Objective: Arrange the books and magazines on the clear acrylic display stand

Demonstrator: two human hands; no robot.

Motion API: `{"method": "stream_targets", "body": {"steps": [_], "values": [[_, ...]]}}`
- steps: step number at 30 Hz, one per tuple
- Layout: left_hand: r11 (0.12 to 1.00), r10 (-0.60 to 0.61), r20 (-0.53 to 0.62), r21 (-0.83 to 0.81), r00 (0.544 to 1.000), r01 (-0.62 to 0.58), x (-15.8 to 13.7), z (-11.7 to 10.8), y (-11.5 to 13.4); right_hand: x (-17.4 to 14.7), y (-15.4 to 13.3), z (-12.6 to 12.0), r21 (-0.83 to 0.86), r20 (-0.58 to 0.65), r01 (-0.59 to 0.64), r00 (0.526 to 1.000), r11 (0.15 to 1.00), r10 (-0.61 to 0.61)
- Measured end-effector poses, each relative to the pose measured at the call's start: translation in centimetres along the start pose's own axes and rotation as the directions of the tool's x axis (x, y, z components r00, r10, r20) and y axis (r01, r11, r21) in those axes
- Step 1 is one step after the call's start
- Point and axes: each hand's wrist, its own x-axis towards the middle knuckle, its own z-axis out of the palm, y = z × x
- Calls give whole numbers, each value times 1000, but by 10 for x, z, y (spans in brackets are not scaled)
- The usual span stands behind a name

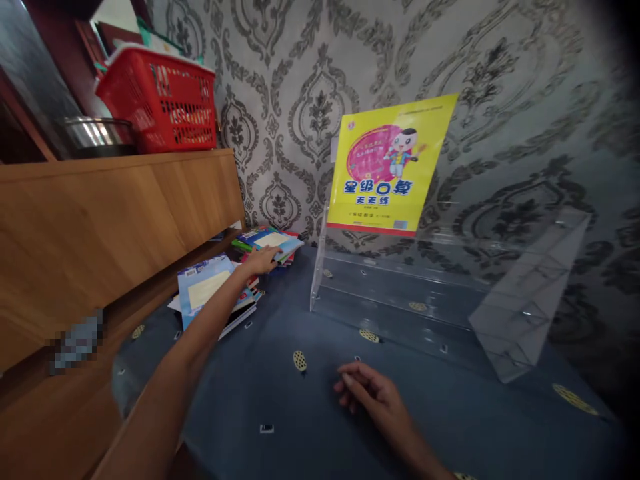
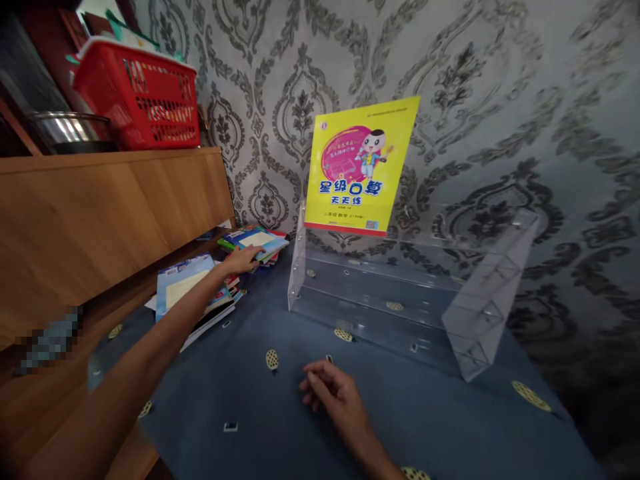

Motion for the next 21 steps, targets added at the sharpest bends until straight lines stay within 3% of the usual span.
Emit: {"method": "stream_targets", "body": {"steps": [3, 6, 9, 11, 17, 21], "values": [[1000, 14, 85, 0, 996, -14, -39, -20, -13, -1, -2, 0, -19, 5, 12, 1000, 1000, -12], [998, -53, 81, 25, 995, 52, -107, -31, -27, -1, -1, 1, -18, 15, 28, 999, 999, -28], [960, -238, 113, 176, 965, 216, -178, -23, -32, 0, 1, 2, -22, 25, 37, 999, 999, -37], [920, -298, 94, 292, 950, 260, -211, -14, -29, 0, 2, 3, -38, 34, 38, 999, 999, -37], [902, -173, 50, 408, 984, 138, -249, -10, -14, -5, 2, 4, -86, 56, 55, 997, 995, -50], [873, -142, 16, 473, 990, 118, -273, -13, 14, -8, 4, 5, -144, 72, 90, 994, 986, -81]]}}
